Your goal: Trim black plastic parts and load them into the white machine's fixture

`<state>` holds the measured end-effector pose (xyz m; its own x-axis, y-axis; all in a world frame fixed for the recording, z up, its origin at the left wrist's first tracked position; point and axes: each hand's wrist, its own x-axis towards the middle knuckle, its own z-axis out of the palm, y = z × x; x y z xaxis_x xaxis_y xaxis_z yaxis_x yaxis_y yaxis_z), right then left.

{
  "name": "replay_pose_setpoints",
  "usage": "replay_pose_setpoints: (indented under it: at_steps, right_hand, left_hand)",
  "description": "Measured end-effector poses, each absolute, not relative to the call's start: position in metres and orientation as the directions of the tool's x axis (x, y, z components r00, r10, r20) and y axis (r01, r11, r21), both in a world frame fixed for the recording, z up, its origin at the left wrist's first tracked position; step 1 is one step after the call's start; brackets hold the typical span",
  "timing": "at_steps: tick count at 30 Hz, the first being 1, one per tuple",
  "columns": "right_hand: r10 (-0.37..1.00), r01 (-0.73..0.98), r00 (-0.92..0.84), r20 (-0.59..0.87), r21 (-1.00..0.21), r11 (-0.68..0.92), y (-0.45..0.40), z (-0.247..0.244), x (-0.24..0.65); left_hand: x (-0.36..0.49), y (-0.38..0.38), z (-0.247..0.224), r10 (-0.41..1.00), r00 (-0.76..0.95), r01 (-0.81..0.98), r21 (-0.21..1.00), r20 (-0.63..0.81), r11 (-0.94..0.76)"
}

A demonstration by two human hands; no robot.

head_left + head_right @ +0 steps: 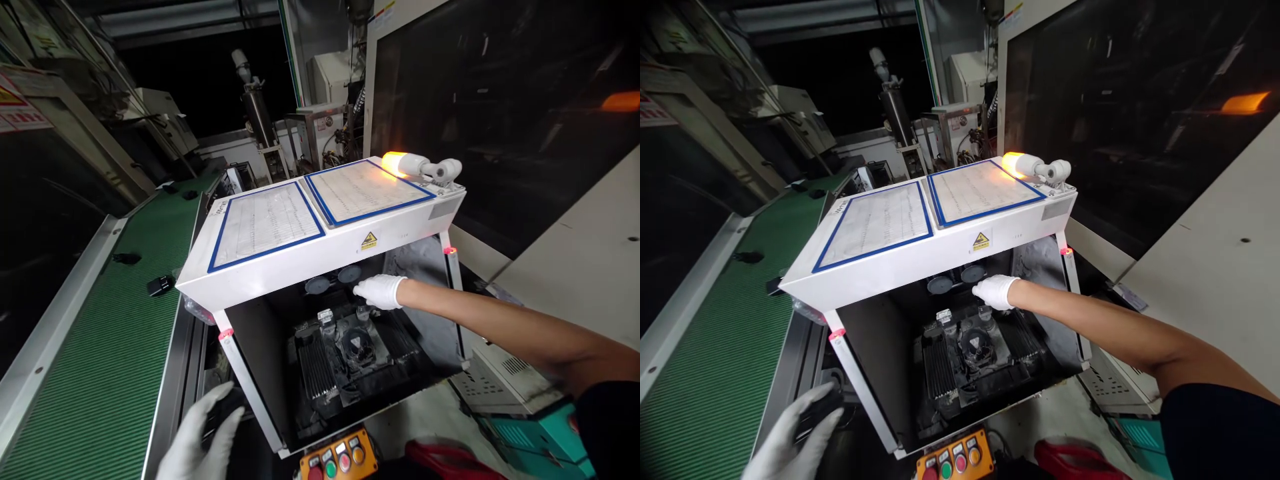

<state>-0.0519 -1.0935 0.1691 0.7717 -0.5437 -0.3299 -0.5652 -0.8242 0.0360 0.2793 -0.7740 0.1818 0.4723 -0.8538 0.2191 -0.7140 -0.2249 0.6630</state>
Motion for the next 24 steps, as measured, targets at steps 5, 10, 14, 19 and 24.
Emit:
replay_pose_setpoints:
  at_steps: [5,10,14,19,24]
  right_hand:
    - [-0.532,-0.544,0.782,-0.323,0.061,-0.837,-1.090,0.169,-0.051]
    - [-0.538,-0.557,0.772,-0.339,0.050,-0.829,-1.087,0.162,-0.049]
    - [-0.552,-0.576,0.763,-0.337,0.033,-0.816,-1.089,0.149,-0.051]
    - [-0.574,-0.593,0.757,-0.313,0.040,-0.804,-1.086,0.144,-0.052]
    - [-0.591,-0.605,0.758,-0.278,0.042,-0.795,-1.081,0.148,-0.050]
  left_hand:
    - [0.237,-0.820,0.161,-0.925,0.252,-0.770,0.638,0.285,-0.013]
    - [0.219,-0.857,0.134,-0.912,0.083,-0.823,0.543,0.402,0.165]
    - [0.210,-0.879,0.121,-0.925,0.057,-0.841,0.517,0.377,0.158]
    - [0.191,-0.915,0.128,-0.979,0.024,-0.892,0.446,0.203,0.071]
    - [0.174,-0.963,0.145,-0.994,-0.108,-0.967,0.231,-0.002,0.105]
